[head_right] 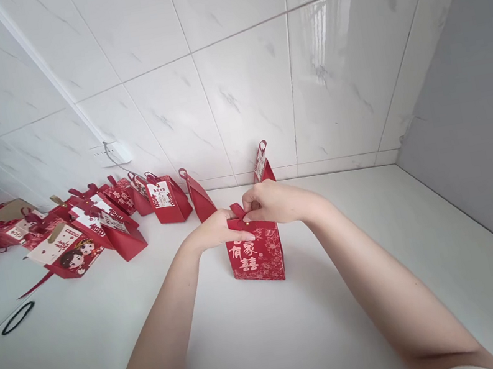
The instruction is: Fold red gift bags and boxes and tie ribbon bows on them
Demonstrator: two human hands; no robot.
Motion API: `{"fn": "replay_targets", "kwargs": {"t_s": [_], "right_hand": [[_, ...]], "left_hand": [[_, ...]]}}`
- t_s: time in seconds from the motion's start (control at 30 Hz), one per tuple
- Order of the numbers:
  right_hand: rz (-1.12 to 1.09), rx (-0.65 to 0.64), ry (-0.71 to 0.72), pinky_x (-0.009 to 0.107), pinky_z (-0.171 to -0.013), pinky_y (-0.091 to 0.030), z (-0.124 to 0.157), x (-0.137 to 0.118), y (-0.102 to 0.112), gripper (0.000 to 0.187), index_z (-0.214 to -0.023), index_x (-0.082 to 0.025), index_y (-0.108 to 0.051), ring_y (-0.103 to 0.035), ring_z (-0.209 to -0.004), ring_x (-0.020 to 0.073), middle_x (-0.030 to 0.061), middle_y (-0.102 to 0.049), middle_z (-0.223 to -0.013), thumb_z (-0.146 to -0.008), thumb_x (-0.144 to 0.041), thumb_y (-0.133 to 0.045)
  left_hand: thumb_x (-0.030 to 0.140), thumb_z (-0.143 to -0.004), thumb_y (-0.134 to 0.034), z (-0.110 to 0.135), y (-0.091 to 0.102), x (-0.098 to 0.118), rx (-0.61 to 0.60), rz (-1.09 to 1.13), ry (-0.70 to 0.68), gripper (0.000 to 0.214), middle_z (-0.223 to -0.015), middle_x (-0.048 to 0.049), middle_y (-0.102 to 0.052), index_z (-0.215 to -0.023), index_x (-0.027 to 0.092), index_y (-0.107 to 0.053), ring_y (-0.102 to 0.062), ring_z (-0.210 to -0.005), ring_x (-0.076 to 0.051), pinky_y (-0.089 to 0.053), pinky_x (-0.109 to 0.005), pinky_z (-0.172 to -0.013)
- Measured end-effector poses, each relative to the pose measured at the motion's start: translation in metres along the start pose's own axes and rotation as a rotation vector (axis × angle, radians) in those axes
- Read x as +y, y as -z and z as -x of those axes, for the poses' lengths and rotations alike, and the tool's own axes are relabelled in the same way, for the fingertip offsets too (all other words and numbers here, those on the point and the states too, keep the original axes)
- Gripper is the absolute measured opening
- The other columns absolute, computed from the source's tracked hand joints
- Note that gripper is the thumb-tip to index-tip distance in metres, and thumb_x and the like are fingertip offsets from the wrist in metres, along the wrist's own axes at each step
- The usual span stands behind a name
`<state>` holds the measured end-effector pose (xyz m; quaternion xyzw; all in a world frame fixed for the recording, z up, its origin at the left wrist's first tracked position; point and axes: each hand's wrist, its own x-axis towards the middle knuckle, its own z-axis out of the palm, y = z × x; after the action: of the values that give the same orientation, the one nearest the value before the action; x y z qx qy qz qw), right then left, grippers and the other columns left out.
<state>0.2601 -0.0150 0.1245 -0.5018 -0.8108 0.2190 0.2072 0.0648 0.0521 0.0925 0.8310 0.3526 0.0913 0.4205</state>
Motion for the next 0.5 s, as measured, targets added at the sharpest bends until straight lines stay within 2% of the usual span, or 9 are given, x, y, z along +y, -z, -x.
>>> {"fn": "replay_targets", "kwargs": {"t_s": [0.23,0.5], "right_hand": [[-0.005,-0.041,-0.079,0.027,-0.045,-0.028,0.004,-0.005,-0.001,0.02,-0.063,-0.02,-0.052,-0.04,-0.05,0.0106,-0.0019,-0.048,-0.057,-0.08,-0.03,-0.053],[0.054,-0.081,-0.154,0.029,-0.041,-0.023,0.006,-0.011,-0.005,0.02,-0.058,-0.02,-0.051,-0.036,-0.044,0.0103,-0.0008,-0.045,-0.052,-0.075,-0.027,-0.057]], "left_hand": [[0.043,-0.058,-0.079,-0.001,0.0,0.001,-0.043,0.0,0.001,0.043,-0.088,-0.0029,-0.068,-0.091,0.017,-0.069,-0.062,-0.084,-0.022,-0.045,-0.028,-0.07],[0.046,-0.057,-0.077,0.005,0.0,0.01,-0.058,-0.125,0.021,0.04,-0.079,-0.0011,-0.066,-0.085,0.018,-0.069,-0.06,-0.076,-0.019,-0.041,-0.026,-0.062]]}}
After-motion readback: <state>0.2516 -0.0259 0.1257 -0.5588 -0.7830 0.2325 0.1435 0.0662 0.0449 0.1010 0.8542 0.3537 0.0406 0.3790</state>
